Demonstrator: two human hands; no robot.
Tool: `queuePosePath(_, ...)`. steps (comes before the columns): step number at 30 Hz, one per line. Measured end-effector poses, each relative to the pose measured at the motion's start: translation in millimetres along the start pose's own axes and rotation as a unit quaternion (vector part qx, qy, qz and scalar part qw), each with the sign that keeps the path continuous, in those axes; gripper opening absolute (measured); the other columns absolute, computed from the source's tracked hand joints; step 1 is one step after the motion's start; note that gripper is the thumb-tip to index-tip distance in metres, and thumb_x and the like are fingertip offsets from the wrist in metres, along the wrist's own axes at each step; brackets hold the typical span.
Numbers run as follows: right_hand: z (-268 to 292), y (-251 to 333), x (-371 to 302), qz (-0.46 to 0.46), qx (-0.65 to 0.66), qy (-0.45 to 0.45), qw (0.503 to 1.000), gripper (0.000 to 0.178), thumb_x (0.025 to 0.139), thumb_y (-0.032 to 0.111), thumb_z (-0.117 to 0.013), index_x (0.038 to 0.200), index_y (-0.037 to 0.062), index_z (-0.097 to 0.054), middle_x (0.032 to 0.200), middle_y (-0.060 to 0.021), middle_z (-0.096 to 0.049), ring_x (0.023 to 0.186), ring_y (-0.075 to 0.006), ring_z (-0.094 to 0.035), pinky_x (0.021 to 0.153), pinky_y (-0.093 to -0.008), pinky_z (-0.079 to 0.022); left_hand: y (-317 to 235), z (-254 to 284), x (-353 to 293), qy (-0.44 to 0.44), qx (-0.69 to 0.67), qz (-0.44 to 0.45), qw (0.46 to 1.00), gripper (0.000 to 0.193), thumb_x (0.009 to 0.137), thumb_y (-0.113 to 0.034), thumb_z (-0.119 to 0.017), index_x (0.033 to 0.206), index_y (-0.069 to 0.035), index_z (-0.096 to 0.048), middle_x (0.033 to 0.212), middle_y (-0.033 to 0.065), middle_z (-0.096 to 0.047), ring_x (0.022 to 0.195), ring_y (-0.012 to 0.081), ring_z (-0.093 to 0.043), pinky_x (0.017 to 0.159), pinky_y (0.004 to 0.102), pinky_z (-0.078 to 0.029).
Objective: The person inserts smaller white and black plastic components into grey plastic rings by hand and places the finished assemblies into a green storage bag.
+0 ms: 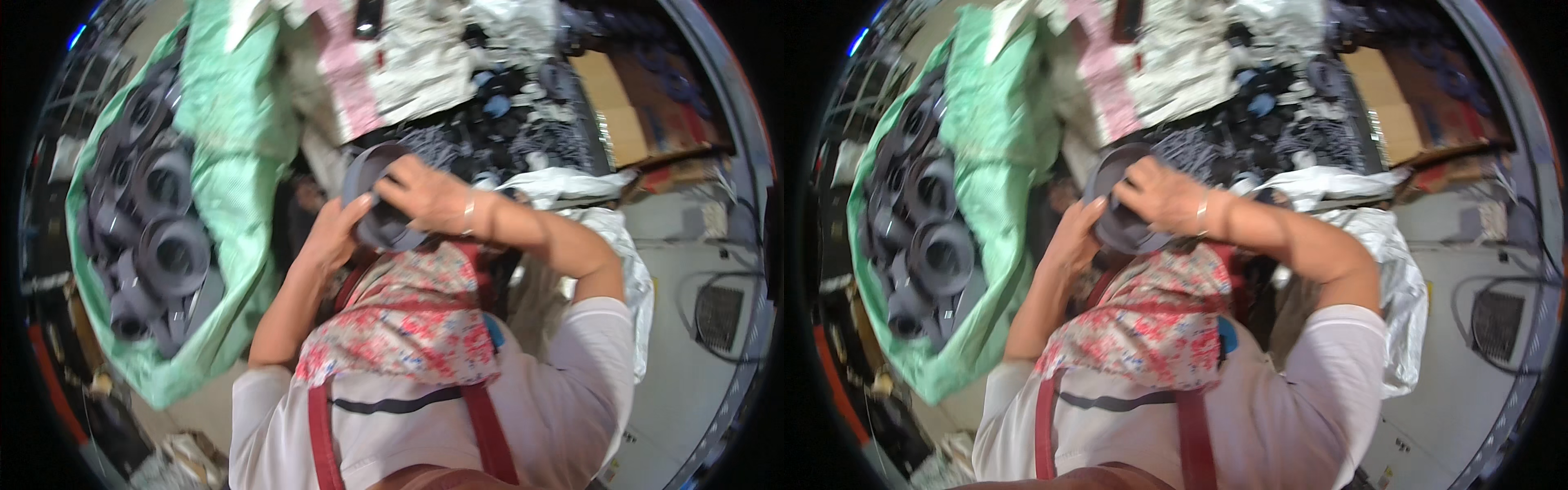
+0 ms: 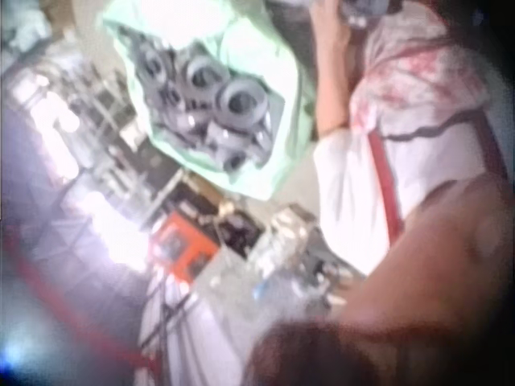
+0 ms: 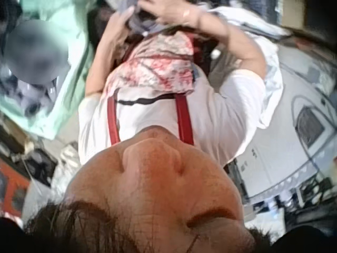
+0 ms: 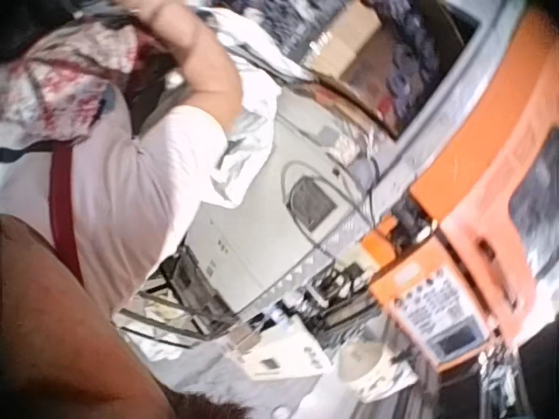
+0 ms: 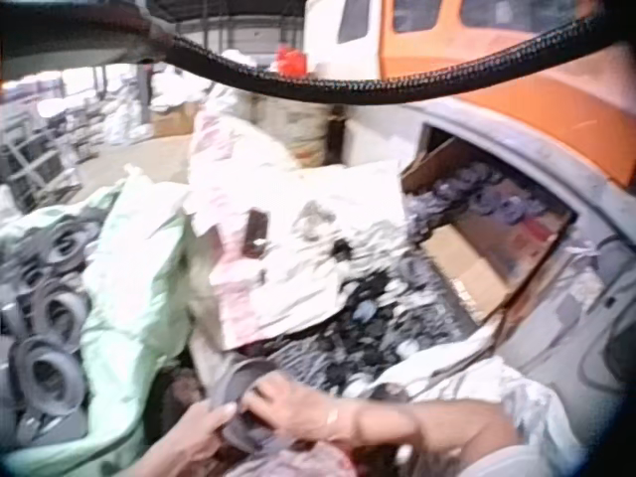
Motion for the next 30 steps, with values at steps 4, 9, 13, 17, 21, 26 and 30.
queuePosePath(4,-2,10,0,0.114,-0.045,-0.048,0.991,0.066,0.055,0.010,-0.069,0.114,-0.0005,-0.043,0.103,-0.0190,-0.045,0.100,-0.0357,-0.044,0.085,-0.0396,-0.042,-12,-5,-18,0.026,-0.060,0.027,0.997,0.041,0.083,-0.022,-0.061,0.111,0.006,-0.048,0.099,0.0093,-0.058,0.087,0.0160,-0.058,0.078,0.0307,-0.049)
queuePosePath(9,3,3,11,-0.107,0.120,-0.066,0.985,0.066,0.063,0.025,-0.074,0.115,-0.0015,-0.044,0.107,-0.0197,-0.046,0.105,-0.0335,-0.044,0.088,-0.0381,-0.040,-7,-2,-24,0.002,-0.098,-0.074,0.992,0.043,0.082,-0.017,-0.063,0.114,0.005,-0.046,0.104,0.0101,-0.056,0.092,0.0164,-0.057,0.082,0.0319,-0.048)
queuePosePath(13,-36,-23,-4,-0.479,0.555,0.178,0.657,0.067,0.080,0.056,-0.052,0.096,-0.0096,-0.056,0.053,-0.0121,-0.058,0.039,-0.0183,-0.055,0.042,-0.0289,-0.047,-9,6,-28,-0.050,-0.075,-0.150,0.985,0.042,0.081,-0.015,-0.064,0.114,0.004,-0.046,0.105,0.0091,-0.056,0.093,0.0159,-0.056,0.082,0.0307,-0.046)
queuePosePath(17,10,15,31,-0.166,0.225,-0.042,0.959,0.083,0.068,0.022,-0.075,0.130,-0.0076,-0.026,0.109,-0.0176,-0.054,0.084,-0.0151,-0.057,0.068,-0.0224,-0.046,-28,0,-52,-0.074,0.083,-0.138,0.984,0.039,0.077,-0.014,-0.065,0.110,0.002,-0.050,0.096,0.0082,-0.059,0.086,0.0131,-0.057,0.078,0.0291,-0.047)
queuePosePath(21,-38,9,-2,-0.400,0.750,0.081,0.521,0.075,0.087,0.061,-0.028,0.096,-0.0082,-0.055,0.056,-0.0161,-0.058,0.036,-0.0205,-0.054,0.034,-0.0274,-0.045,-66,-8,-81,-0.122,0.372,-0.333,0.858,0.083,0.068,-0.022,-0.074,0.132,0.005,-0.029,0.119,0.0193,-0.049,0.110,0.0239,-0.048,0.094,0.0316,-0.037)
queuePosePath(26,10,32,13,-0.221,0.197,0.063,0.953,0.036,0.083,0.031,-0.058,0.098,-0.0019,-0.056,0.078,-0.0171,-0.061,0.068,-0.0264,-0.062,0.061,-0.0349,-0.049,-193,41,-170,-0.417,0.442,-0.608,0.511,0.094,0.067,-0.027,-0.077,0.136,0.002,-0.020,0.136,0.0202,-0.033,0.124,0.0262,-0.034,0.100,0.0338,-0.030)
queuePosePath(30,7,25,-29,-0.060,-0.082,0.120,0.988,0.034,0.075,0.026,-0.065,0.097,0.0010,-0.055,0.080,-0.0134,-0.057,0.078,-0.0285,-0.055,0.067,-0.0368,-0.047,-160,22,-164,-0.214,0.555,-0.551,0.584,0.061,0.073,-0.020,-0.071,0.123,0.001,-0.043,0.123,0.0186,-0.047,0.114,0.0294,-0.045,0.097,0.0364,-0.034)
Point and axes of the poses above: each hand's wrist, its own x-axis towards the middle knuckle, its own z-axis out of the back of the hand, y = z × x, the point moved 5 cm from there along x, towards the middle knuckle
